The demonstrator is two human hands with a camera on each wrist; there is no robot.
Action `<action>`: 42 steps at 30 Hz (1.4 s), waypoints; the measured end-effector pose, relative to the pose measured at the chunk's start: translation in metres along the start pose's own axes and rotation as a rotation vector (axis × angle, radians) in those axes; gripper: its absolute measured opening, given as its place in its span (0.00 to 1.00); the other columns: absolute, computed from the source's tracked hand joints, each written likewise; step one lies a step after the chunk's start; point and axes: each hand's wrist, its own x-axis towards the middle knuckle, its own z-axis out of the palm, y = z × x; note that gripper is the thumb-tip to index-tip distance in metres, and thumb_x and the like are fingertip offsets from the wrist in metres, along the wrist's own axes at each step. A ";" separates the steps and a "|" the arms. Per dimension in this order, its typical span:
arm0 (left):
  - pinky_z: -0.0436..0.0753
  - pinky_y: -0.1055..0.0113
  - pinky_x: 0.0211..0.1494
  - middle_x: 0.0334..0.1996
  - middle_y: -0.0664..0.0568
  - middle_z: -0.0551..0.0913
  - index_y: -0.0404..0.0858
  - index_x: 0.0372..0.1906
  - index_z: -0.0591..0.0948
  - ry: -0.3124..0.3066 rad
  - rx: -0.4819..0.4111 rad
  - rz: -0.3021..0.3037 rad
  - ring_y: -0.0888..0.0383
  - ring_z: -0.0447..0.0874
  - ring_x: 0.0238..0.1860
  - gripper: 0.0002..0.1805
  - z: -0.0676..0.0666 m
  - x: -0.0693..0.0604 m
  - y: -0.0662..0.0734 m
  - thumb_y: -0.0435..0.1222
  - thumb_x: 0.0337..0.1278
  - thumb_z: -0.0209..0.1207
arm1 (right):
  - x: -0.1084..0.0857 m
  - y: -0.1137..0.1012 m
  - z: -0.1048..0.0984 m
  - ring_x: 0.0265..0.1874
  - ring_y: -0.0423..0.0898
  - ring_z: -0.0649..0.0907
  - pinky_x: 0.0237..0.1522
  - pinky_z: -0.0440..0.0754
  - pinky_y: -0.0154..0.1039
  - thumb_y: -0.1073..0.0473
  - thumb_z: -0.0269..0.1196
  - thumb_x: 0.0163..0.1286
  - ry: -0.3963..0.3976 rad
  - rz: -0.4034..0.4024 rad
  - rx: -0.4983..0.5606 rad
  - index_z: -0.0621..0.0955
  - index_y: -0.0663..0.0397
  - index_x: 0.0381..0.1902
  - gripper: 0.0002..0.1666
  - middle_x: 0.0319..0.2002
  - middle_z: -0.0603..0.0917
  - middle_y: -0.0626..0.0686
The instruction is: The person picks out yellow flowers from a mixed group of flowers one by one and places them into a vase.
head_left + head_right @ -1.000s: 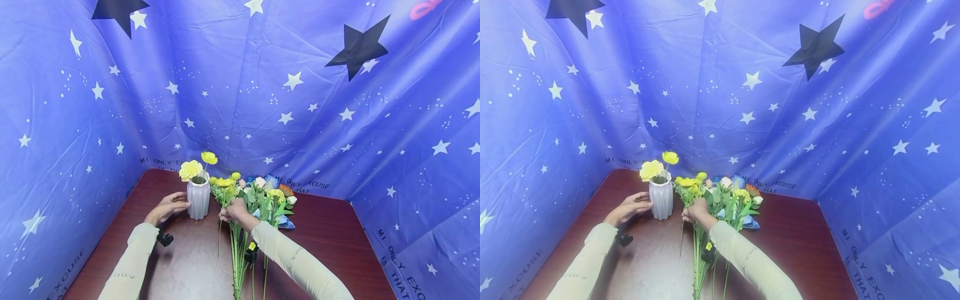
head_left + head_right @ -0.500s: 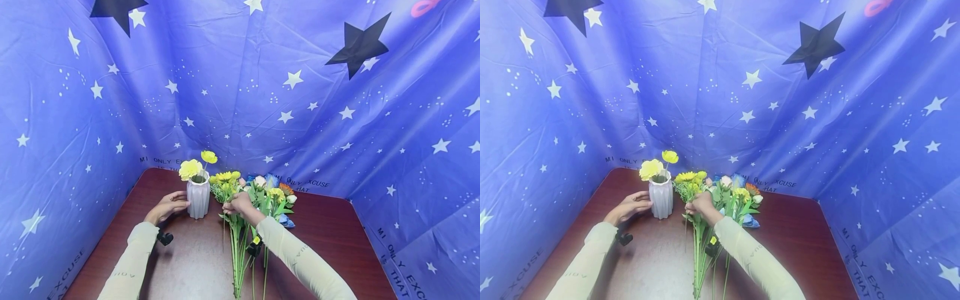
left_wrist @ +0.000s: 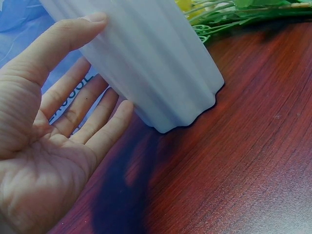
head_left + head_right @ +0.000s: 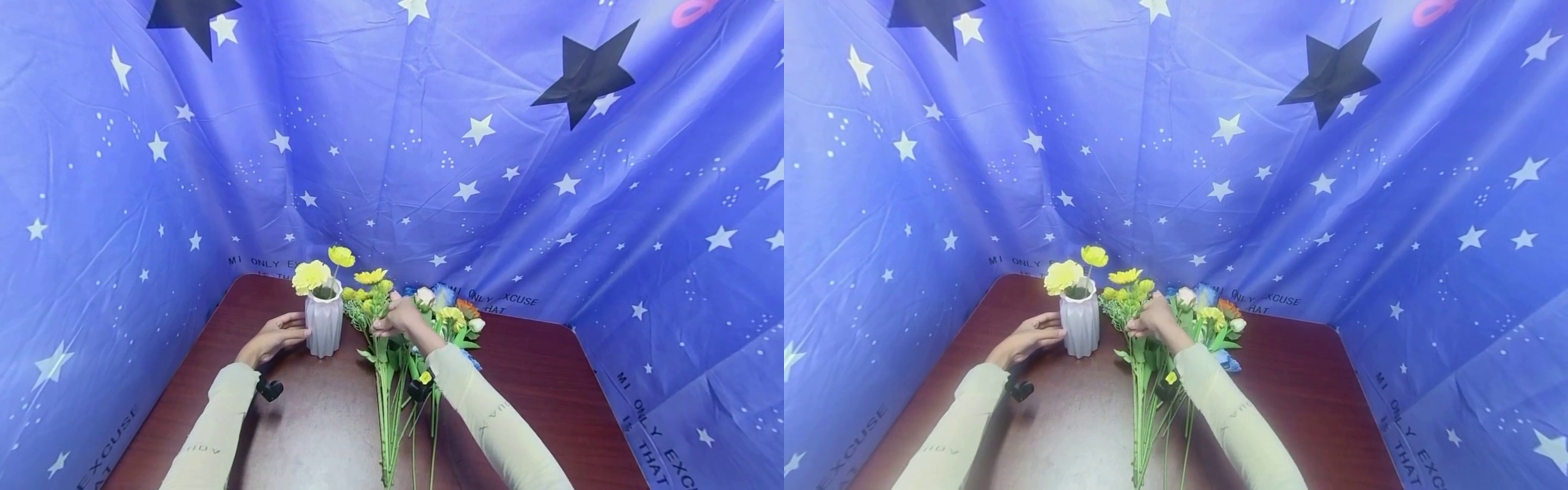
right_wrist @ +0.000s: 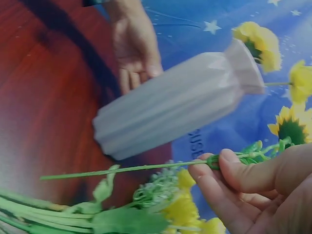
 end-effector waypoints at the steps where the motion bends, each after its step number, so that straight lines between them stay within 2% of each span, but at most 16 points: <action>1: 0.78 0.52 0.71 0.72 0.24 0.62 0.21 0.75 0.57 0.000 0.001 0.000 0.67 0.84 0.49 0.37 0.000 0.000 0.000 0.28 0.68 0.60 | -0.001 -0.002 -0.002 0.23 0.50 0.89 0.27 0.91 0.36 0.84 0.64 0.60 -0.013 -0.001 -0.015 0.66 0.82 0.67 0.37 0.75 0.61 0.72; 3: 0.78 0.52 0.71 0.73 0.24 0.62 0.22 0.75 0.56 -0.002 0.002 -0.002 0.67 0.84 0.50 0.37 0.000 -0.001 0.000 0.28 0.68 0.60 | -0.002 -0.006 -0.006 0.27 0.55 0.91 0.32 0.92 0.39 0.83 0.64 0.60 -0.025 -0.007 -0.031 0.66 0.82 0.67 0.37 0.77 0.57 0.68; 4: 0.78 0.52 0.71 0.73 0.24 0.62 0.22 0.75 0.56 -0.002 -0.002 -0.003 0.67 0.84 0.50 0.37 0.000 -0.001 -0.001 0.28 0.68 0.60 | -0.003 -0.008 -0.008 0.30 0.57 0.91 0.34 0.92 0.41 0.83 0.64 0.61 -0.032 -0.007 -0.034 0.67 0.83 0.66 0.35 0.73 0.63 0.71; 6: 0.78 0.53 0.71 0.72 0.24 0.62 0.22 0.75 0.56 -0.004 -0.005 -0.004 0.66 0.83 0.50 0.38 -0.001 0.000 -0.001 0.28 0.68 0.60 | -0.004 -0.013 -0.011 0.34 0.60 0.91 0.36 0.92 0.43 0.82 0.65 0.61 -0.040 -0.020 -0.057 0.69 0.85 0.63 0.32 0.65 0.73 0.73; 8: 0.79 0.54 0.71 0.72 0.24 0.62 0.22 0.75 0.57 -0.005 -0.006 -0.003 0.66 0.83 0.50 0.37 -0.001 0.000 -0.002 0.28 0.68 0.60 | -0.006 -0.018 -0.015 0.35 0.61 0.91 0.37 0.92 0.44 0.80 0.66 0.61 -0.043 -0.028 -0.073 0.75 0.84 0.55 0.24 0.50 0.83 0.75; 10: 0.79 0.54 0.70 0.72 0.24 0.62 0.22 0.75 0.57 -0.010 -0.002 0.000 0.66 0.83 0.50 0.37 -0.002 0.001 -0.002 0.28 0.68 0.60 | -0.008 -0.023 -0.019 0.33 0.59 0.91 0.36 0.92 0.43 0.79 0.67 0.61 -0.046 -0.036 -0.086 0.80 0.81 0.45 0.13 0.37 0.88 0.73; 12: 0.80 0.55 0.70 0.72 0.24 0.63 0.21 0.75 0.57 -0.009 -0.002 0.003 0.66 0.83 0.50 0.37 -0.002 0.001 -0.002 0.28 0.68 0.60 | -0.010 -0.028 -0.023 0.32 0.58 0.91 0.35 0.92 0.42 0.79 0.67 0.61 -0.050 -0.054 -0.098 0.83 0.77 0.41 0.10 0.33 0.89 0.68; 13: 0.80 0.55 0.69 0.72 0.25 0.63 0.21 0.75 0.57 -0.007 -0.005 0.004 0.66 0.83 0.50 0.37 -0.003 0.001 -0.002 0.28 0.67 0.60 | -0.011 -0.031 -0.025 0.32 0.57 0.91 0.35 0.92 0.42 0.78 0.67 0.61 -0.055 -0.062 -0.103 0.83 0.76 0.40 0.08 0.32 0.89 0.68; 18: 0.82 0.58 0.68 0.71 0.26 0.65 0.21 0.74 0.58 0.008 -0.026 -0.003 0.66 0.84 0.49 0.37 -0.003 0.003 -0.003 0.26 0.65 0.62 | -0.016 -0.043 -0.034 0.31 0.56 0.91 0.35 0.92 0.40 0.79 0.67 0.62 -0.071 -0.103 -0.106 0.83 0.78 0.46 0.14 0.34 0.89 0.68; 23: 0.82 0.58 0.68 0.71 0.25 0.64 0.21 0.74 0.58 0.004 -0.024 -0.001 0.66 0.84 0.49 0.38 -0.002 0.003 -0.004 0.26 0.65 0.61 | -0.018 -0.051 -0.038 0.30 0.54 0.91 0.37 0.92 0.41 0.78 0.66 0.63 -0.080 -0.108 -0.089 0.83 0.78 0.46 0.12 0.33 0.90 0.66; 29: 0.81 0.57 0.68 0.72 0.23 0.62 0.21 0.75 0.57 -0.001 -0.010 0.009 0.66 0.83 0.50 0.38 -0.003 0.002 -0.004 0.27 0.66 0.61 | -0.021 -0.060 -0.044 0.31 0.52 0.91 0.41 0.92 0.43 0.78 0.66 0.64 -0.080 -0.123 -0.064 0.80 0.79 0.53 0.19 0.39 0.88 0.70; 33: 0.82 0.57 0.68 0.72 0.24 0.63 0.21 0.74 0.57 0.001 -0.014 0.005 0.66 0.84 0.49 0.38 -0.003 0.003 -0.005 0.27 0.66 0.61 | -0.023 -0.065 -0.046 0.35 0.55 0.92 0.43 0.92 0.43 0.77 0.66 0.64 -0.081 -0.153 -0.065 0.81 0.79 0.52 0.18 0.41 0.88 0.70; 39: 0.81 0.56 0.69 0.72 0.24 0.63 0.21 0.74 0.58 0.008 -0.014 -0.009 0.66 0.84 0.49 0.38 -0.002 0.002 -0.003 0.27 0.66 0.61 | -0.025 -0.071 -0.044 0.28 0.47 0.90 0.39 0.92 0.41 0.77 0.66 0.64 -0.080 -0.176 -0.054 0.82 0.77 0.51 0.17 0.41 0.88 0.69; 42: 0.80 0.54 0.70 0.72 0.24 0.63 0.21 0.74 0.58 0.007 -0.009 -0.010 0.66 0.84 0.50 0.37 -0.001 0.002 -0.002 0.28 0.67 0.61 | -0.026 -0.074 -0.042 0.26 0.44 0.89 0.41 0.92 0.42 0.76 0.67 0.64 -0.072 -0.181 -0.052 0.83 0.76 0.50 0.16 0.41 0.89 0.68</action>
